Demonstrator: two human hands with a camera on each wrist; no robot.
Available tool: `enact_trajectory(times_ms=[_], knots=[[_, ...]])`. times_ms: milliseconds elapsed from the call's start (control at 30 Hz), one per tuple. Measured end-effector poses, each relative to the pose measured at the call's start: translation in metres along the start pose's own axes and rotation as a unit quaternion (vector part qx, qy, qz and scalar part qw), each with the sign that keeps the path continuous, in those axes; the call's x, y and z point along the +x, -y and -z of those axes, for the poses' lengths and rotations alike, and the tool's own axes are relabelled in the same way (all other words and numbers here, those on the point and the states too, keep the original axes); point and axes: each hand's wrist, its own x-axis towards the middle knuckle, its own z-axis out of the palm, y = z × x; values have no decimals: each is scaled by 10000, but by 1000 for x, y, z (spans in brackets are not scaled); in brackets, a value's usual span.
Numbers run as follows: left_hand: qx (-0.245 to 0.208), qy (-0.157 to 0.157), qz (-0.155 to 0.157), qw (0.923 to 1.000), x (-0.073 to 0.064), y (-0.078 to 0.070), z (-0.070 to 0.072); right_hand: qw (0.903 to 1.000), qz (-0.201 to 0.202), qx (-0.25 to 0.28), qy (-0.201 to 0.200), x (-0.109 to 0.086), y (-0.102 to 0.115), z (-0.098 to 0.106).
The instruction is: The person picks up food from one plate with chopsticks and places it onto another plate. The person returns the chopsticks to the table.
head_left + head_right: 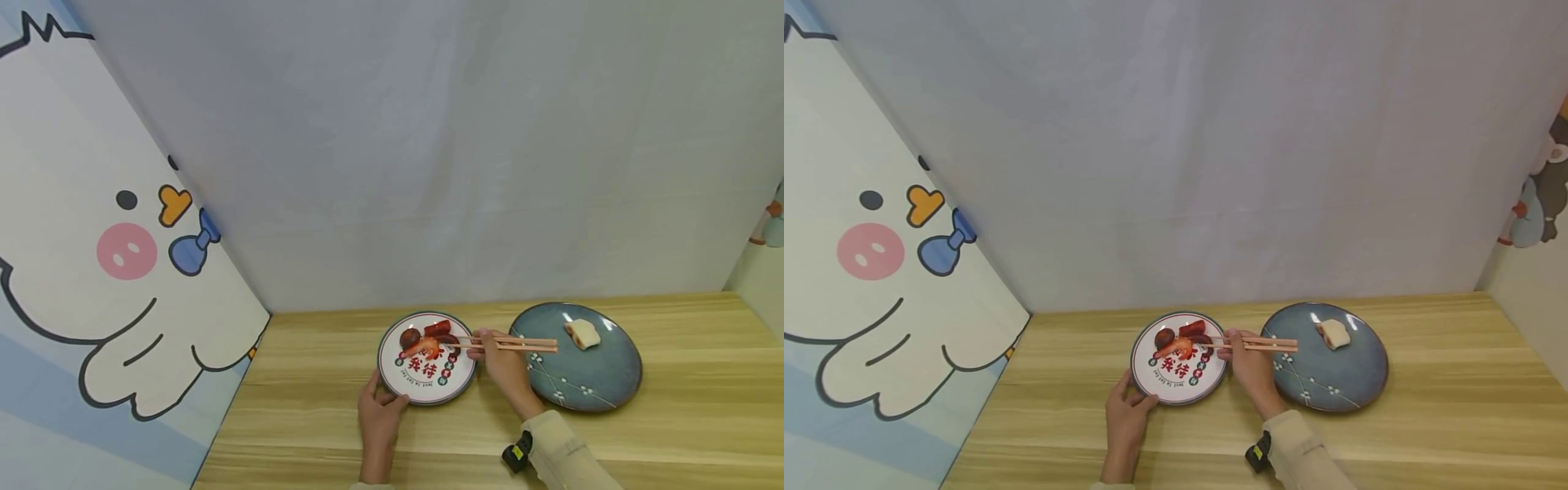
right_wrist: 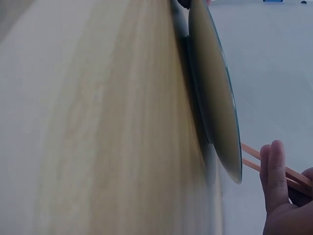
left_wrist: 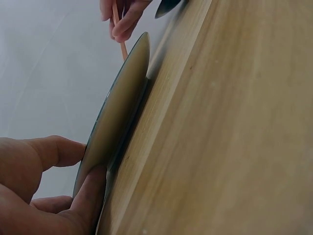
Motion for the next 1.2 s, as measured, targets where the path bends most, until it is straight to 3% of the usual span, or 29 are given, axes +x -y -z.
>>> enact_trajectory(times_ms=[267,467,700,1200], knots=[[-12,5,-106,9999,1,3,0,9988,305,-349,-128,-1,1,-4],[0,-15,-74,10000,2,3,-1,9988,217,-365,-256,-2,1,-4],[-51,16,-142,9999,1,3,-2,9989,221,-36,-407,-6,0,-3],[-120,-6,-160,9998,1,2,-2,9982,63,-56,-591,-7,0,0]])
